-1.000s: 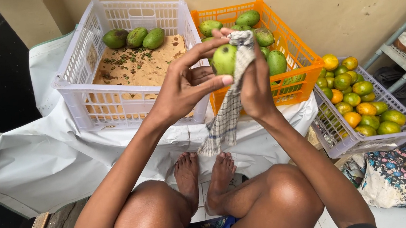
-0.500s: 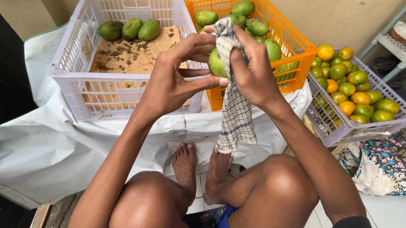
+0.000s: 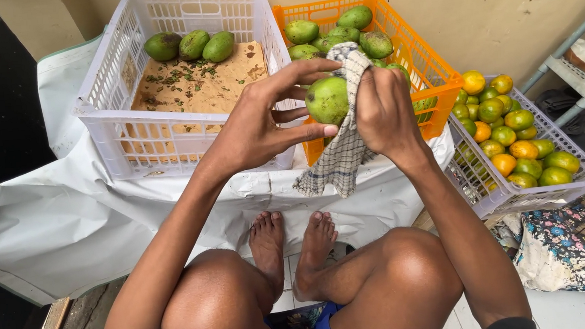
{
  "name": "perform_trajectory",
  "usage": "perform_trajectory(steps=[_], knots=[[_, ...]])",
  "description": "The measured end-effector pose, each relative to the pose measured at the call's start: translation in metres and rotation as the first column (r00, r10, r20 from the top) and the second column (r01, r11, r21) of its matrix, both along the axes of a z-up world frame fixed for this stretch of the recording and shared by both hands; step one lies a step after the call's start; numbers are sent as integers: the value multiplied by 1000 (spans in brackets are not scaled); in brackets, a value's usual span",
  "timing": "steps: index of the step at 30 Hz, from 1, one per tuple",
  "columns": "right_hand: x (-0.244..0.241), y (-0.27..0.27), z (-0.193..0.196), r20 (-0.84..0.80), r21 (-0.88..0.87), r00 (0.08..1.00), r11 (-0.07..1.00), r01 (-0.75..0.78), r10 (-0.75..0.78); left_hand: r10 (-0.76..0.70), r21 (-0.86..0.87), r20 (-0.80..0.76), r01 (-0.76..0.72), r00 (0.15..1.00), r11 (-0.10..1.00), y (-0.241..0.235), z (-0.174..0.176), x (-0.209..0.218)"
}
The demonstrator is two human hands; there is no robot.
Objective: The person sits on the floor and wipes green mangoes with a checkered cloth. They pick mangoes from a white crate, rub them with the cloth, and place them into an orange crate.
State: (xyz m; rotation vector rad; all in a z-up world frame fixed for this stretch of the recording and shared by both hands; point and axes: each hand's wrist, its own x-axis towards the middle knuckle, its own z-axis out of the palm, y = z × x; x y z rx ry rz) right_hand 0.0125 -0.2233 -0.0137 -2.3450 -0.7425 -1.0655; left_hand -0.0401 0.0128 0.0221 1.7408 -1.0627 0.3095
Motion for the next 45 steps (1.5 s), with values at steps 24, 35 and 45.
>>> perform_trajectory(steps=[24,35,45], knots=[[16,24,-8,102,470,892,769,-433,440,151,-274,47,-132,987,952,-4,-6,19],[-26,53,9,98,563,892,714,-415,442,61,-438,-154,-123,986,890,-15,-15,16],[-52,56,25,92,371,893,817,-441,441,97,-172,143,-72,985,982,-10,-10,3]])
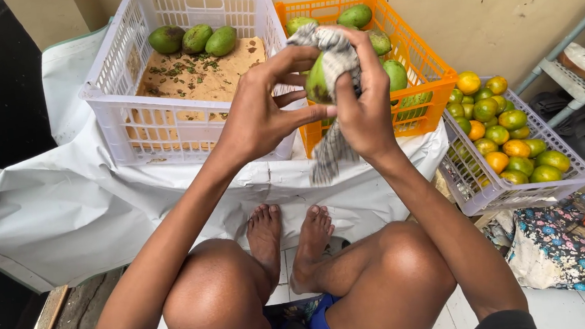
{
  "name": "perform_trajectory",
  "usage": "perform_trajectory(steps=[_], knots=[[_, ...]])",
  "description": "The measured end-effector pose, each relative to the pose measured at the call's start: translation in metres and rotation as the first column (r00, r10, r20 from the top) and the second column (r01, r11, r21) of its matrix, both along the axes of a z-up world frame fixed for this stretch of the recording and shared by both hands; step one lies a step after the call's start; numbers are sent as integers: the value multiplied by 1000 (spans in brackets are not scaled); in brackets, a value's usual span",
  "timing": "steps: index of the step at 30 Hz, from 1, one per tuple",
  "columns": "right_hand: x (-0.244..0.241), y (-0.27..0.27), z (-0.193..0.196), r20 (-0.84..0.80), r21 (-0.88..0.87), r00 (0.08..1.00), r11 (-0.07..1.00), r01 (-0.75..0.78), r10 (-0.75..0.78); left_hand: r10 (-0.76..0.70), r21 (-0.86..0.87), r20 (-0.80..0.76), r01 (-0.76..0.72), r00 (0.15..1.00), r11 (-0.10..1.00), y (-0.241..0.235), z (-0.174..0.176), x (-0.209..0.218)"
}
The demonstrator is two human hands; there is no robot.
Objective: The person sits on the floor and wipes green mangoes with a checkered cloth. They pick mangoes from a white crate, rub them with the cloth, and place them into an orange crate.
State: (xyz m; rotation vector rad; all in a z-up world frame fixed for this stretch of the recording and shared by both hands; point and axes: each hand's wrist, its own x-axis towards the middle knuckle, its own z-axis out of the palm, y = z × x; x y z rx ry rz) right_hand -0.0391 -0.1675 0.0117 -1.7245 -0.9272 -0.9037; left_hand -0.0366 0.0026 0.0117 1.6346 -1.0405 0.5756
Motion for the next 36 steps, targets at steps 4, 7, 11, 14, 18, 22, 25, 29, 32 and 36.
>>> perform_trajectory(steps=[4,7,11,14,18,22,25,29,32,36], knots=[[31,-9,-19,-414,362,903,931,49,113,17,11,-48,-16,999,1000,-6,-3,-4],[37,-6,-20,-548,590,775,802,91,316,-10,-118,-140,-7,990,993,-9,-9,4],[40,-3,-24,-466,603,775,794,-75,427,270,-60,65,-266,961,962,-5,-14,16],[41,-2,-27,-474,608,750,787,-100,461,388,32,195,-401,901,915,-1,-16,21],[47,-6,-31,-494,785,385,590,-188,780,288,60,95,-294,953,954,3,-17,21],[42,-5,-17,-492,816,242,540,-205,836,239,36,55,-241,969,970,3,-19,27],[48,-7,-16,-476,862,146,493,-117,867,162,-6,-43,-162,986,987,0,-20,30],[59,-3,-21,-455,875,221,479,-66,862,196,-6,54,-196,979,981,-5,-23,38],[71,-4,-34,-418,900,243,436,-23,875,191,-15,50,-191,980,982,-10,-24,38],[78,-12,-48,-529,847,228,524,90,817,196,-35,66,-194,978,980,-15,-31,46]])
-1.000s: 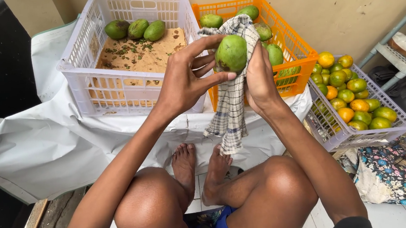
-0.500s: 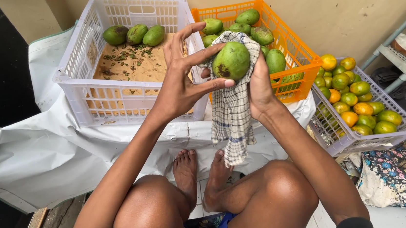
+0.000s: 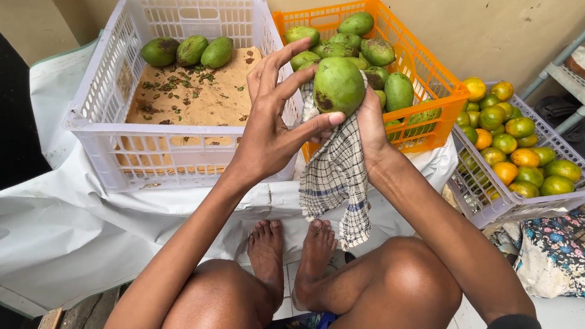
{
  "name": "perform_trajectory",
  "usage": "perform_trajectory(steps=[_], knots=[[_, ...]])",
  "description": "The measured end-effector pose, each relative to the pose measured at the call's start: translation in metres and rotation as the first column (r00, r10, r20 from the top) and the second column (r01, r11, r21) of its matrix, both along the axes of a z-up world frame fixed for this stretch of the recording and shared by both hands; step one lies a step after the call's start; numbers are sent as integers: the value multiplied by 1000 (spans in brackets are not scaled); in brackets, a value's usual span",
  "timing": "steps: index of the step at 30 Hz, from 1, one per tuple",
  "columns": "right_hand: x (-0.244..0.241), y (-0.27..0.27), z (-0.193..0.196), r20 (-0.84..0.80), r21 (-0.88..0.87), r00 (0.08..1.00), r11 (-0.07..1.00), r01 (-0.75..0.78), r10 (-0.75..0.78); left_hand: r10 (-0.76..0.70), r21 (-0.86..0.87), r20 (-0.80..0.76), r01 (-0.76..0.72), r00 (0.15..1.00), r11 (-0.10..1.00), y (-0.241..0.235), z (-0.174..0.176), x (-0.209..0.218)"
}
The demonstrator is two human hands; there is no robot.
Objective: The person sits on the floor and wipes green mangoes with a checkered cloth. They pick mangoes from a white crate, rub them with the cloth, and place them into an orange crate.
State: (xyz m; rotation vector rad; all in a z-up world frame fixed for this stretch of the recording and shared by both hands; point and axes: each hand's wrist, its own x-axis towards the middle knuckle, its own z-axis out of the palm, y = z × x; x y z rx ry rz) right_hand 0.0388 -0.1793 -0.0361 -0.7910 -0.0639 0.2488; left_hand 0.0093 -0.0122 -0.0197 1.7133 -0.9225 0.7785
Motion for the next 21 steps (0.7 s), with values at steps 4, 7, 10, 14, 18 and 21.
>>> perform_trajectory(steps=[4,7,10,14,18,21], knots=[[-12,7,7,140,-88,989,995,-41,53,-5,-7,-50,5,999,1000,4,5,-4],[-14,2,7,239,-199,971,978,66,-17,-20,-46,-53,18,998,999,8,8,-6],[-26,-7,18,454,-140,891,989,51,18,-88,-151,-203,57,975,987,12,14,-5],[-41,-23,39,472,-149,881,987,53,24,-176,-232,-266,114,948,966,20,16,-2],[-33,-45,36,462,-104,886,990,95,-36,-203,-269,-301,121,932,955,31,15,4],[-31,-65,38,455,-97,886,985,143,-84,-193,-248,-322,114,927,962,40,22,4]])
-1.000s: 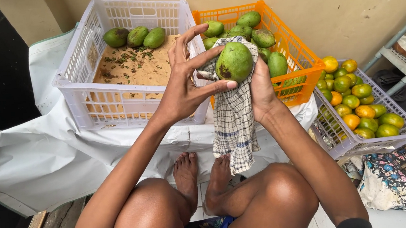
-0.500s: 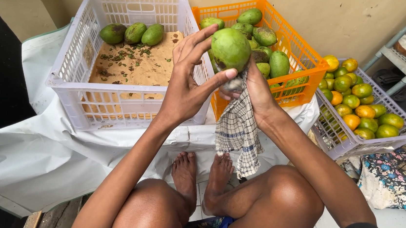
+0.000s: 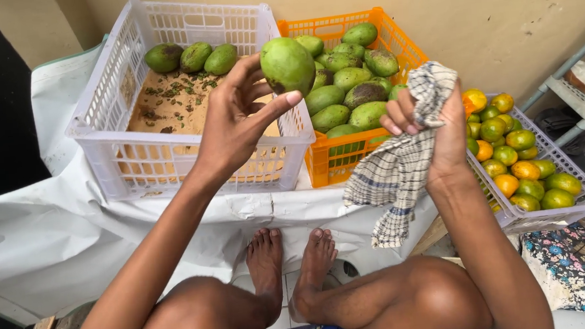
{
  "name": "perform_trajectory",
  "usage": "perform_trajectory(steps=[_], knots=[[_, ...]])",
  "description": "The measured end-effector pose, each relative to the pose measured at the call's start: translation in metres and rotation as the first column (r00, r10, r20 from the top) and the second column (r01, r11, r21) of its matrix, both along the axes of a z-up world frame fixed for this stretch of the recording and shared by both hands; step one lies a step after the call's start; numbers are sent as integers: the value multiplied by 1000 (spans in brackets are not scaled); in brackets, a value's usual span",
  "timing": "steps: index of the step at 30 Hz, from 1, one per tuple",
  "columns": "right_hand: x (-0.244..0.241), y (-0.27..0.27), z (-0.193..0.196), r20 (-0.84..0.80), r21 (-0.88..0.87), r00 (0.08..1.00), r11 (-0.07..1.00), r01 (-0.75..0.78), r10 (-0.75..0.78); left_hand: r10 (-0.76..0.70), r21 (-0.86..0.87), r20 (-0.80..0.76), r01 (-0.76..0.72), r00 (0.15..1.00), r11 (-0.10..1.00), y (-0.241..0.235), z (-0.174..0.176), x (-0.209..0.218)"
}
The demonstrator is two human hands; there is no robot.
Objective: The person sits on the floor and wipes green mangoes with a checkered cloth. They pick mangoes from a white crate, rub them with the cloth, and place them into an orange crate.
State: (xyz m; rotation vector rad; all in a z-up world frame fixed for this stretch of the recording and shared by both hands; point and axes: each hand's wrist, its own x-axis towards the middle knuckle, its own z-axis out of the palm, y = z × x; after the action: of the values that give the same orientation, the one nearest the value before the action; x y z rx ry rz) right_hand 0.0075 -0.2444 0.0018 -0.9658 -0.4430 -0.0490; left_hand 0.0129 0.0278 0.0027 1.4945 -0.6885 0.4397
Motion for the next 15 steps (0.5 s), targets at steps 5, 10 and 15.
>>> perform_trajectory(steps=[5,10,15], knots=[[9,-35,4,13,-24,995,995,99,-98,20,151,34,-25,999,988,2,15,15],[14,-56,19,-6,-90,968,964,251,-252,8,326,97,-40,995,945,-10,34,54],[23,-80,22,30,-192,929,910,367,-368,-29,469,278,-110,960,876,-37,42,103]])
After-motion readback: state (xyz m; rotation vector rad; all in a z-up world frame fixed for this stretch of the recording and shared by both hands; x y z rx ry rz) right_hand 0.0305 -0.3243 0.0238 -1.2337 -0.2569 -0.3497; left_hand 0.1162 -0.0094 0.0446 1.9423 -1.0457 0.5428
